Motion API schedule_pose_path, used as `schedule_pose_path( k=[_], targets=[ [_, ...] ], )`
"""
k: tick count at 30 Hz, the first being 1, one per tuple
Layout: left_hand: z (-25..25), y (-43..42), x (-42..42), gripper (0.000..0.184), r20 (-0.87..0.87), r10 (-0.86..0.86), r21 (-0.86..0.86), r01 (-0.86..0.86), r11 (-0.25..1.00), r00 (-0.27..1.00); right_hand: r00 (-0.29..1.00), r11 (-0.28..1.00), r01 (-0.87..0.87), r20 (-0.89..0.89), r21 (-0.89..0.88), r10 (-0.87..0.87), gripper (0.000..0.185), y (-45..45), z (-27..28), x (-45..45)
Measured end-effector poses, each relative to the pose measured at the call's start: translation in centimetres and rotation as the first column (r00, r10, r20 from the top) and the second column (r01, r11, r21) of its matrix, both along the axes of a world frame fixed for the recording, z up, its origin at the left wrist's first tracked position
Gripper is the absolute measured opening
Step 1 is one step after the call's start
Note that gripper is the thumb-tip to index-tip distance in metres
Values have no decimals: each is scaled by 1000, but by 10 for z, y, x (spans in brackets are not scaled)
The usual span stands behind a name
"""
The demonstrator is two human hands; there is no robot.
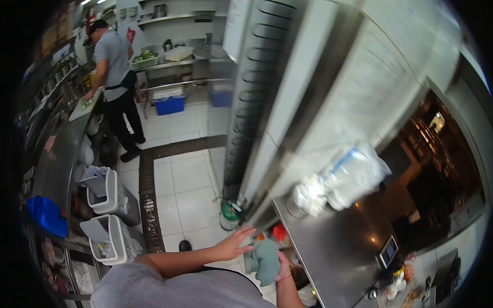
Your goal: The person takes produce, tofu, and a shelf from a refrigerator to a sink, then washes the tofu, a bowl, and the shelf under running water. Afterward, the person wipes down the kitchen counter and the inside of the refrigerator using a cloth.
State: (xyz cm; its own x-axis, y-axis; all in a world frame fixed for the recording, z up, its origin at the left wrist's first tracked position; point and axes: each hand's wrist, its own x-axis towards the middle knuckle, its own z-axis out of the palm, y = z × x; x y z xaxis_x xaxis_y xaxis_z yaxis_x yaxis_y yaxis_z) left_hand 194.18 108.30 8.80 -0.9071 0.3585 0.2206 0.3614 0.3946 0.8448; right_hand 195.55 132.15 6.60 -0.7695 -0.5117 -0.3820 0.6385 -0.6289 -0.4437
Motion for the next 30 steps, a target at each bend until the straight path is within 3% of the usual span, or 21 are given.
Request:
schedule_pose_path(
  k=[3,4,6,7,9,11,12,13,14,16,20,22,24,25,26,27,28,30],
  targets=[
    [-27,-156,-9,51,113,173,-149,-155,977,978,960,949,-275,90,156,264,44,-62,-41,-51],
    [-34,-210,-7,47,124,244,-220,-213,952,962,957,945,-289,79,153,279,44,-85,-66,-63],
    [-24,-307,3,37,322,454,-281,-374,884,831,952,968,-248,196,35,237,37,-123,-130,-90],
    [-19,-350,4,36,385,537,-342,-424,838,751,950,965,-261,188,31,251,37,-147,-134,-105],
    [-4,-417,-13,36,430,645,-446,-472,760,632,918,962,-255,337,96,209,34,-200,-141,-134],
    [6,-467,-47,36,443,682,-476,-492,729,581,921,968,-250,316,34,227,35,-272,-93,-172],
    [1,-483,-73,36,397,665,-413,-523,745,633,927,972,-234,298,-13,228,36,-304,-70,-193],
    [-4,-495,-100,36,345,646,-345,-548,762,681,941,959,-281,187,-39,283,44,-323,-66,-218],
    [-5,-504,-131,36,350,644,-347,-545,763,680,950,958,-283,150,43,274,53,-354,-37,-241],
    [-8,-522,-197,38,399,554,-188,-527,829,730,950,955,-280,114,-97,290,69,-403,-14,-294],
    [-91,-573,-303,38,495,413,23,-487,873,764,961,962,-265,57,-69,269,67,-487,-15,-414],
    [-141,-627,-321,41,508,501,-381,-339,860,701,905,911,-411,132,35,403,67,-529,-33,-486],
    [-263,-706,-290,47,458,621,-729,-132,672,636,859,866,-498,120,-33,498,63,-587,-52,-564],
    [-301,-749,-262,47,464,442,-724,41,689,768,812,814,-581,86,14,577,59,-616,-56,-595],
    [-256,-759,-237,41,583,602,-753,85,652,546,757,754,-653,55,73,651,55,-641,-58,-627],
    [-271,-779,-209,37,567,775,-796,-58,603,279,754,751,-657,62,70,654,55,-670,-60,-662],
    [-254,-799,-189,33,543,710,-806,42,590,448,710,701,-704,97,113,698,53,-702,-63,-694],
    [-221,-814,-172,31,625,776,-771,-86,631,86,666,647,-745,134,162,734,52,-748,-57,-748]
  ],
)
